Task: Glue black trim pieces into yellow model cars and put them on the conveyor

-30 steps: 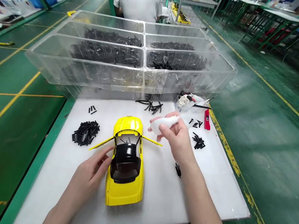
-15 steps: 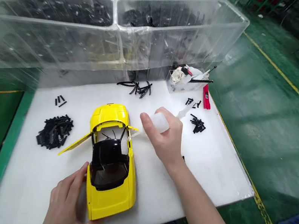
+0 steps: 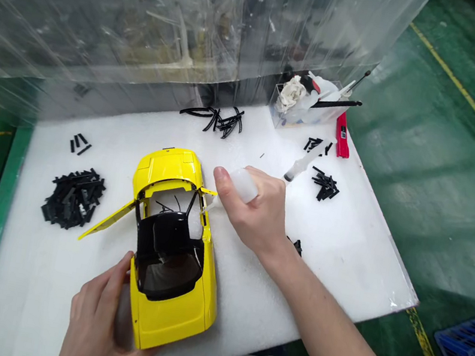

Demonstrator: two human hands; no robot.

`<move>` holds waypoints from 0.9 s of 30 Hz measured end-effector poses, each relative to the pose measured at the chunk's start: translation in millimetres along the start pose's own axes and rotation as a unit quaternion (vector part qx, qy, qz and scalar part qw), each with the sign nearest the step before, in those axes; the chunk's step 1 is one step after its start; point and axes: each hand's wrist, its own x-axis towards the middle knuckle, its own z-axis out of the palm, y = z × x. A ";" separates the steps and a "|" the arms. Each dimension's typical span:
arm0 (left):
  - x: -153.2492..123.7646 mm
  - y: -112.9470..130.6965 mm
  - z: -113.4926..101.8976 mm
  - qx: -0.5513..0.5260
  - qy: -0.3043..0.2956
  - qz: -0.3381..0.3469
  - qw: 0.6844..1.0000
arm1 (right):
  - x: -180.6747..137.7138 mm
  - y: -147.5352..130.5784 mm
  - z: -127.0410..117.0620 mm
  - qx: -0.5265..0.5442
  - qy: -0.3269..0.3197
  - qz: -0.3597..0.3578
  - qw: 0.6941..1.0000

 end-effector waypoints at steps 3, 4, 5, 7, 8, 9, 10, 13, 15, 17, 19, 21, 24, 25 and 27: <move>-0.6 -0.3 0.1 -0.001 -0.005 -0.008 1.000 | 0.0 -0.8 1.0 0.001 0.000 0.003 1.000; -0.8 -0.3 0.1 -0.002 -0.006 -0.010 1.000 | -0.1 -0.9 1.3 0.001 0.001 0.003 1.000; -1.0 -0.2 0.1 -0.002 -0.006 -0.011 1.000 | -0.1 -0.9 1.5 0.001 0.002 0.003 1.000; -1.2 0.2 -0.1 -0.002 -0.006 -0.010 1.000 | -0.1 -0.7 1.8 0.002 0.002 0.001 1.000; -1.1 0.4 -0.3 -0.003 -0.004 -0.009 1.000 | -0.1 -0.5 1.9 0.002 0.002 0.001 1.000; -1.0 0.7 -0.5 -0.004 -0.003 -0.008 1.000 | -0.1 -0.4 2.1 0.003 0.001 0.000 1.000; -0.7 1.0 -0.7 -0.005 0.000 -0.006 1.000 | -0.1 -0.3 2.2 0.003 0.001 -0.001 1.000; 0.4 1.8 -1.2 -0.007 0.002 -0.002 1.000 | 0.0 -0.1 2.7 0.004 -0.001 -0.003 1.000; 1.2 2.0 -1.7 -0.005 0.000 -0.001 1.000 | -0.1 -0.2 2.5 0.006 -0.001 -0.005 1.000; 1.9 2.0 -2.1 -0.003 0.001 -0.001 1.000 | -0.3 -0.5 1.5 0.007 0.001 -0.006 1.000; 2.2 1.8 -2.5 0.000 0.001 0.002 1.000 | -0.6 -0.6 -0.2 0.008 0.010 -0.004 1.000; 2.3 1.8 -2.4 0.003 0.002 0.007 1.000 | -0.9 -0.4 -2.1 0.011 0.024 0.003 1.000; 2.5 2.3 -1.8 0.006 0.002 0.010 1.000 | -1.2 0.3 -3.4 0.016 0.024 0.008 1.000; 2.6 2.6 -1.6 0.006 0.002 0.009 1.000 | -1.3 0.4 -3.3 0.018 0.019 0.007 1.000; 2.8 3.1 -1.5 0.006 0.003 0.006 1.000 | -1.4 0.5 -2.7 0.021 0.010 0.003 1.000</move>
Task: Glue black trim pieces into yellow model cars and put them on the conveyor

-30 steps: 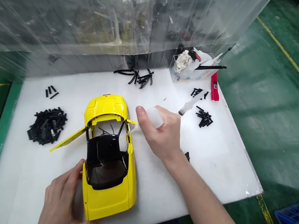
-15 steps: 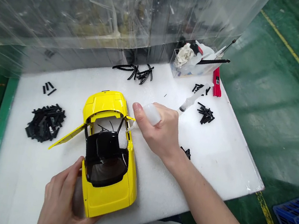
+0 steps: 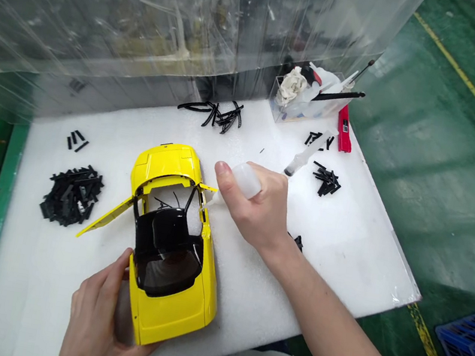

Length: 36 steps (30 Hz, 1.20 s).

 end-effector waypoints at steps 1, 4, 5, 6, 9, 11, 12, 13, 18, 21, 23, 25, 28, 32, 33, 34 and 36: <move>0.1 0.1 -0.1 0.000 0.001 -0.001 1.000 | 0.0 -0.1 0.3 0.002 -0.004 -0.001 1.000; 0.1 -0.3 -0.9 0.004 0.000 0.002 1.000 | -0.1 -0.8 0.4 0.010 -0.018 -0.003 1.000; 0.1 -0.5 -1.2 0.005 -0.001 0.004 1.000 | -0.1 -1.0 0.3 0.011 -0.024 -0.006 1.000; 0.3 -0.8 -1.5 0.007 -0.001 0.006 1.000 | -0.1 -1.1 0.3 0.012 -0.028 -0.011 0.999; 1.2 -0.7 -1.9 0.011 0.002 0.010 1.000 | -0.2 -0.8 0.5 0.009 -0.035 -0.024 0.999; 2.0 0.0 -2.1 0.012 0.004 0.012 1.000 | -0.3 -0.5 0.8 0.006 -0.040 -0.025 0.999; 2.2 0.4 -2.2 0.013 0.004 0.011 1.000 | -0.3 -0.5 0.7 0.004 -0.043 -0.024 0.999; 2.3 0.8 -2.3 0.013 0.004 0.010 1.000 | -0.3 -0.6 0.4 0.004 -0.043 -0.022 0.999; 1.3 1.2 -2.4 0.011 0.004 0.013 1.000 | -0.3 -0.6 -3.9 0.024 -0.007 0.007 1.000; 0.6 0.8 -2.1 0.005 0.000 0.010 1.000 | -0.1 4.3 -5.3 0.066 0.018 0.032 0.997; 0.5 1.0 -2.1 -0.002 -0.001 0.005 1.000 | 0.7 9.3 -4.9 0.113 0.040 0.049 0.992; 0.6 2.1 -2.2 -0.009 -0.001 0.002 1.000 | 2.7 12.4 -4.1 0.167 0.061 0.075 0.981; 1.8 5.5 -2.3 -0.024 0.014 -0.006 1.000 | 7.9 6.7 -4.5 0.234 0.072 0.114 0.963; 4.0 10.1 -2.6 -0.046 0.038 -0.011 0.998 | 14.4 -21.2 -3.3 0.272 0.096 0.071 0.955; 4.3 10.8 -2.7 -0.050 0.040 -0.010 0.998 | 14.8 -29.8 -0.1 0.262 0.103 0.049 0.958; 4.5 11.5 -2.9 -0.054 0.042 -0.009 0.998 | 14.5 -38.4 4.9 0.242 0.106 0.026 0.964; 4.3 12.5 -3.3 -0.060 0.044 -0.008 0.997 | 11.6 -53.9 19.9 0.180 0.082 -0.016 0.980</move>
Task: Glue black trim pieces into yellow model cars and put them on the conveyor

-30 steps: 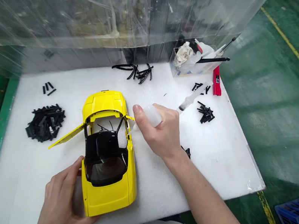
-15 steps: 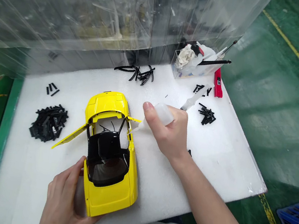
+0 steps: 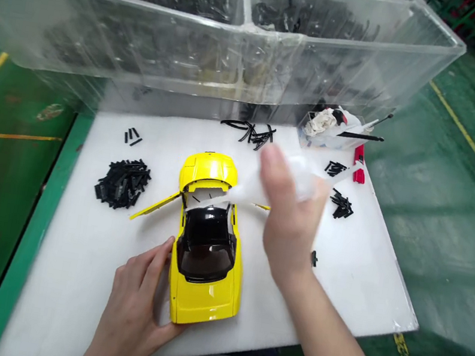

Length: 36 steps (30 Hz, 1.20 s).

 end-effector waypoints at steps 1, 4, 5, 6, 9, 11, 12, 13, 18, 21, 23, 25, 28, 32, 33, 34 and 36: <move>-0.2 0.5 -0.1 -0.002 0.001 -0.001 1.000 | -3.9 -2.7 10.4 -0.036 -0.032 -0.020 0.999; -0.7 2.0 0.4 -0.008 0.007 -0.007 1.000 | -16.4 -2.8 37.0 -0.145 -0.130 -0.105 0.975; -0.7 2.4 0.8 -0.011 0.010 -0.009 1.000 | -19.8 -0.7 42.7 -0.178 -0.150 -0.137 0.963; -0.8 2.7 1.1 -0.014 0.012 -0.010 1.000 | -22.7 1.9 46.5 -0.207 -0.161 -0.168 0.950; -1.3 3.2 1.6 -0.022 0.013 -0.016 1.000 | -27.6 9.5 49.8 -0.271 -0.178 -0.219 0.920; -2.0 3.4 1.4 -0.025 0.016 -0.019 0.999 | -28.9 11.8 49.2 -0.297 -0.186 -0.236 0.906; -2.4 3.5 1.2 -0.027 0.018 -0.018 0.999 | -29.3 11.9 48.9 -0.308 -0.189 -0.242 0.901; -2.7 3.6 1.0 -0.029 0.021 -0.017 0.999 | -29.5 11.6 49.0 -0.318 -0.193 -0.245 0.895; -2.9 3.6 0.5 -0.038 0.013 -0.021 0.999 | -30.2 9.1 51.1 -0.339 -0.215 -0.245 0.882; -3.3 3.8 0.1 -0.038 0.009 -0.023 0.999 | -30.2 9.9 51.5 -0.336 -0.221 -0.247 0.882; -3.9 4.0 -0.2 -0.037 0.010 -0.025 0.999 | -30.1 10.8 51.3 -0.334 -0.226 -0.249 0.881; -4.4 4.1 -0.4 -0.036 0.009 -0.027 0.999 | -30.0 10.8 50.9 -0.333 -0.230 -0.256 0.878; -4.3 4.2 -0.5 -0.038 0.009 -0.030 0.999 | -30.5 8.0 49.6 -0.318 -0.224 -0.264 0.883; -3.3 4.2 -0.2 -0.043 0.006 -0.028 0.999 | -33.0 2.4 47.3 -0.303 -0.211 -0.259 0.893; -3.1 4.2 0.0 -0.043 0.008 -0.026 0.999 | -33.8 1.7 46.7 -0.304 -0.216 -0.257 0.891; -2.9 4.1 0.1 -0.043 0.011 -0.025 0.999 | -34.6 1.4 46.3 -0.306 -0.224 -0.256 0.889; -2.6 3.9 0.3 -0.043 0.018 -0.025 0.999 | -35.9 1.6 45.8 -0.311 -0.235 -0.253 0.885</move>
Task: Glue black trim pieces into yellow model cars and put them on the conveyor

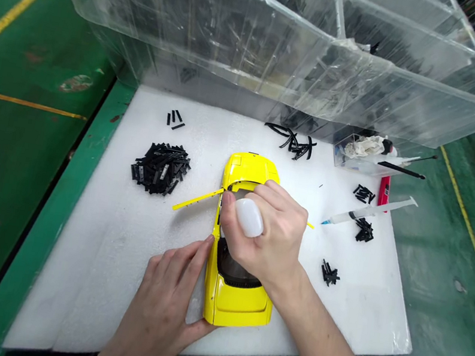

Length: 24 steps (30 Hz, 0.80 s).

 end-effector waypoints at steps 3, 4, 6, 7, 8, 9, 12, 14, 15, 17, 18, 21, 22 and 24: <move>0.1 -0.4 -0.1 -0.003 0.005 0.003 1.000 | -0.9 0.3 1.3 -0.009 -0.003 0.001 1.000; 0.1 -0.6 -0.1 -0.003 0.005 0.004 1.000 | -0.8 0.5 1.7 -0.011 -0.003 0.001 1.000; 0.1 -0.9 -0.2 -0.004 0.007 0.008 1.000 | -0.7 0.9 2.5 -0.016 -0.001 -0.005 1.000; 0.1 -1.0 -0.1 -0.004 0.008 0.009 1.000 | -0.7 1.1 2.9 -0.018 -0.002 -0.006 1.000; 0.1 -1.1 0.1 -0.003 0.009 0.010 1.000 | -0.7 1.3 3.2 -0.022 -0.003 -0.007 1.000; 0.1 -1.3 0.4 -0.003 0.011 0.010 1.000 | -0.9 1.6 3.5 -0.026 -0.005 -0.007 1.000; -0.1 -1.7 1.3 0.002 0.014 0.010 1.000 | -1.5 1.9 4.0 -0.039 -0.014 -0.009 0.999; -0.1 -2.1 1.7 0.006 0.016 0.010 1.000 | -1.4 0.7 3.2 -0.042 -0.017 -0.014 0.999; 0.0 -2.2 1.7 0.007 0.016 0.011 1.000 | -1.2 -0.5 2.0 -0.041 -0.017 -0.014 0.999; 0.3 -2.2 1.3 0.008 0.016 0.012 1.000 | -0.7 -3.8 -2.1 -0.033 -0.009 -0.014 0.999; 0.5 -2.1 1.0 0.007 0.015 0.012 1.000 | -0.6 -5.3 -5.3 -0.026 -0.001 -0.011 1.000; 0.9 -1.5 -0.1 0.004 0.008 0.010 1.000 | -1.9 -3.3 -17.7 -0.002 0.050 0.061 0.997; 0.9 -1.3 -0.4 0.004 0.007 0.009 1.000 | -2.8 1.0 -22.3 0.020 0.078 0.111 0.991; 0.8 -1.2 -0.6 0.005 0.009 0.010 1.000 | -4.8 16.3 -31.0 0.114 0.140 0.232 0.956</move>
